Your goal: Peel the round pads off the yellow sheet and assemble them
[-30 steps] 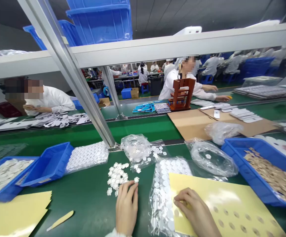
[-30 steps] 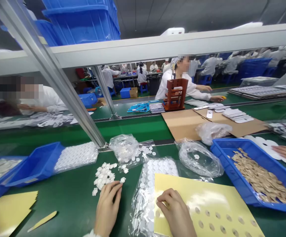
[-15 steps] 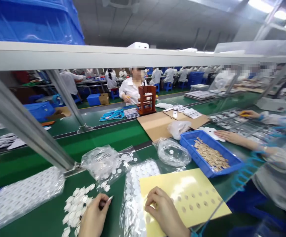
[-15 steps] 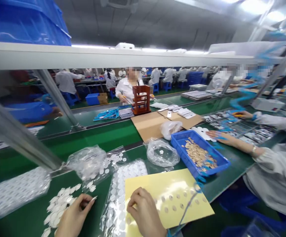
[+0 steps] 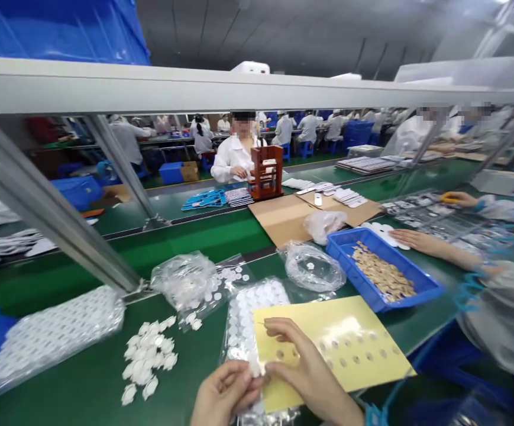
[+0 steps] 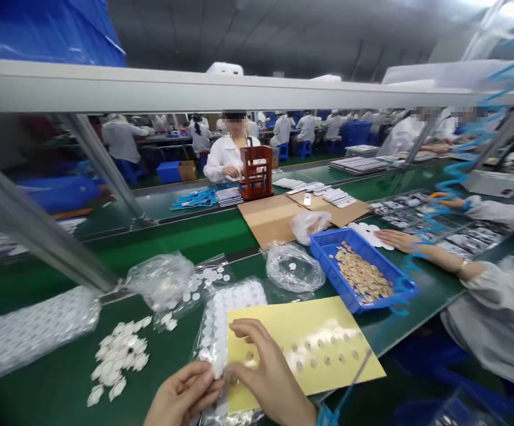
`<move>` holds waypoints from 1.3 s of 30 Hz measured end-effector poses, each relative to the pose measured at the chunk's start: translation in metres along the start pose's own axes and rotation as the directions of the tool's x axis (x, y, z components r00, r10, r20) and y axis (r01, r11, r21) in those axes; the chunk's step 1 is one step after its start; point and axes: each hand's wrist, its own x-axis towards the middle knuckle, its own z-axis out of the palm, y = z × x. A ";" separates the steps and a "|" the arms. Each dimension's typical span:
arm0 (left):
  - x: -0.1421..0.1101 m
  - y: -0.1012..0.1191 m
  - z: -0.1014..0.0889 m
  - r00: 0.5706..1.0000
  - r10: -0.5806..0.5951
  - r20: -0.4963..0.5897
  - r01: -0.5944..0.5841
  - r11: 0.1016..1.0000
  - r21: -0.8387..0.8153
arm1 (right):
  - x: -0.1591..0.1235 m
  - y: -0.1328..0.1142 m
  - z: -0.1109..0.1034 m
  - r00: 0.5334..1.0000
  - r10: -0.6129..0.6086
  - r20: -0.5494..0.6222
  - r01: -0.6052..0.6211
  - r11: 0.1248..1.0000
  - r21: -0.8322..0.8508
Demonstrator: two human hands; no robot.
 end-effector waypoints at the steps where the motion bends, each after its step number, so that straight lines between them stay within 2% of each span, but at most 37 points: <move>1: -0.002 0.000 0.001 0.998 0.006 0.055 -0.006 1.000 -0.001 | -0.002 -0.005 0.000 0.996 -0.039 0.085 0.042 0.998 -0.035; 4: -0.007 0.001 -0.001 0.977 -0.017 0.211 0.013 1.000 0.019 | -0.007 -0.017 0.004 0.945 -0.105 0.308 0.152 0.979 -0.134; 6: -0.009 0.002 -0.004 0.967 -0.061 0.247 0.055 0.998 0.030 | -0.008 -0.022 0.007 0.935 -0.122 0.333 0.180 0.972 -0.149; 11: -0.008 -0.003 -0.005 0.968 -0.078 0.238 0.097 0.993 -0.067 | -0.007 -0.024 0.009 0.952 -0.157 0.264 0.214 0.955 -0.206; 14: -0.007 -0.007 -0.001 0.975 -0.058 0.215 0.084 0.990 -0.112 | -0.009 -0.020 0.009 0.975 -0.100 0.200 0.144 0.965 -0.218; 18: -0.009 -0.011 0.004 0.980 -0.024 0.197 0.040 0.996 -0.080 | -0.012 -0.014 0.015 0.998 -0.001 0.064 0.008 0.995 -0.103; 22: -0.012 -0.017 0.007 0.977 0.052 0.208 -0.031 0.994 -0.107 | -0.012 -0.012 0.021 0.991 0.129 -0.037 -0.126 0.988 0.087; 25: -0.011 -0.025 0.008 0.980 0.090 0.175 -0.061 0.985 -0.164 | -0.009 -0.008 0.022 0.982 0.186 -0.020 -0.178 0.961 0.211; 29: -0.008 -0.031 0.009 0.982 0.113 0.149 -0.076 0.969 -0.233 | -0.008 0.001 0.020 0.978 0.210 -0.007 -0.199 0.937 0.287; 34: -0.003 -0.028 0.013 0.978 0.008 0.211 0.044 0.970 -0.240 | -0.010 0.016 0.017 0.972 0.236 -0.014 -0.219 0.924 0.314; 39: 0.010 -0.029 0.012 0.983 -0.043 0.178 0.085 0.968 -0.237 | -0.009 0.033 0.009 0.968 0.233 -0.087 -0.200 0.937 0.288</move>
